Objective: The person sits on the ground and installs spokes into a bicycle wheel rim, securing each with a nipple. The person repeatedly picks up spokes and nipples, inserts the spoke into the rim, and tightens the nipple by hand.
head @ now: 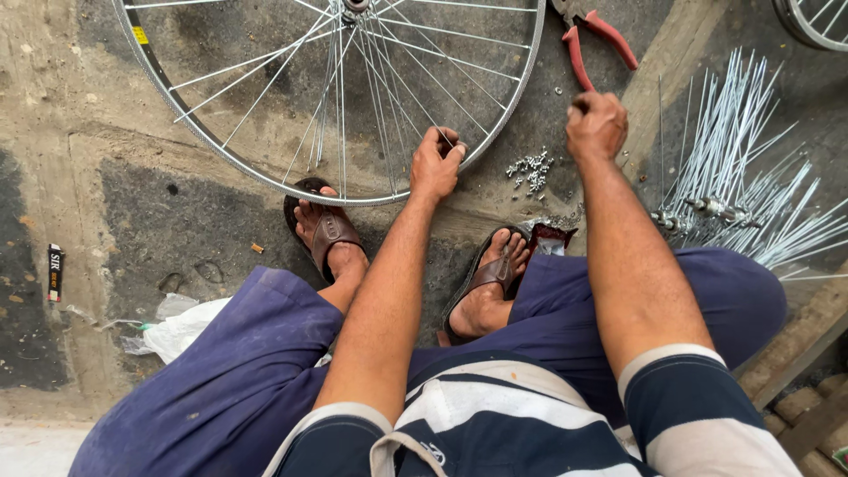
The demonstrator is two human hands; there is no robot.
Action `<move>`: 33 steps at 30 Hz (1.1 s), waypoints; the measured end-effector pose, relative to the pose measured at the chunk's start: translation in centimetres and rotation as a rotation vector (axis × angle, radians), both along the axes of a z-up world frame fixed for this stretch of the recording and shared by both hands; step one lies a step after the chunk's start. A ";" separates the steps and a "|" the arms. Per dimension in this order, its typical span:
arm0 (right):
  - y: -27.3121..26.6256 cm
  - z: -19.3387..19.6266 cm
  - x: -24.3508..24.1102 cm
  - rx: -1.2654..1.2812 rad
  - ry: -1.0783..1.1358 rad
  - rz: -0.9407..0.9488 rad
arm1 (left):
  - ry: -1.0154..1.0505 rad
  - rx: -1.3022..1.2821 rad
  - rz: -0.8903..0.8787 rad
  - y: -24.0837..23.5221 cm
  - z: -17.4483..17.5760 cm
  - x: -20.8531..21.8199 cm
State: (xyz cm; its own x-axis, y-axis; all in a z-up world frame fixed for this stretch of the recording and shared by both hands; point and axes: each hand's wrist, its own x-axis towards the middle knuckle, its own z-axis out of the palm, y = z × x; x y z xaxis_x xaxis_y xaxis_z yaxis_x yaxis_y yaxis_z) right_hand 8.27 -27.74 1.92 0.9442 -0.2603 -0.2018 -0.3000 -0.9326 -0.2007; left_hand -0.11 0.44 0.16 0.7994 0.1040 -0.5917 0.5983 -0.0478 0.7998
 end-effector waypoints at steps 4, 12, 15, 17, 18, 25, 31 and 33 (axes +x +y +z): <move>1.2 -1.3 2.3 0.053 -0.092 0.152 | 0.026 -0.030 0.013 0.1 -0.1 0.1; 2.5 -0.2 2.2 0.232 0.010 0.059 | 0.068 -0.024 0.007 0.0 0.2 0.5; 3.7 2.5 1.3 0.959 0.038 -0.278 | 0.079 -0.012 0.011 0.1 0.3 0.5; 4.7 4.7 0.4 1.344 0.050 -0.402 | 0.066 0.002 0.006 0.0 0.3 0.1; 5.3 5.9 0.3 1.460 0.052 -0.404 | 0.055 0.011 0.002 0.0 0.2 0.3; 8.1 13.9 -0.6 1.920 0.098 -0.245 | 0.025 0.034 0.007 0.1 -0.2 -0.4; 5.9 13.8 0.4 1.759 0.087 -0.177 | -0.012 0.059 0.019 -0.1 -0.9 0.5; 3.9 11.5 0.5 1.322 0.084 -0.124 | -0.036 0.084 0.013 0.0 -1.1 -0.6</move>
State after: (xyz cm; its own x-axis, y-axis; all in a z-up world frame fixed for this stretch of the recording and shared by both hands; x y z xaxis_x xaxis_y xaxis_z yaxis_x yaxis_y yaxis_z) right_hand 8.74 -23.85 13.38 0.9009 0.0922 -0.4241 -0.4244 -0.0177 -0.9053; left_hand -0.66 0.49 -0.98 0.8183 0.1626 -0.5514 0.5702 -0.1085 0.8143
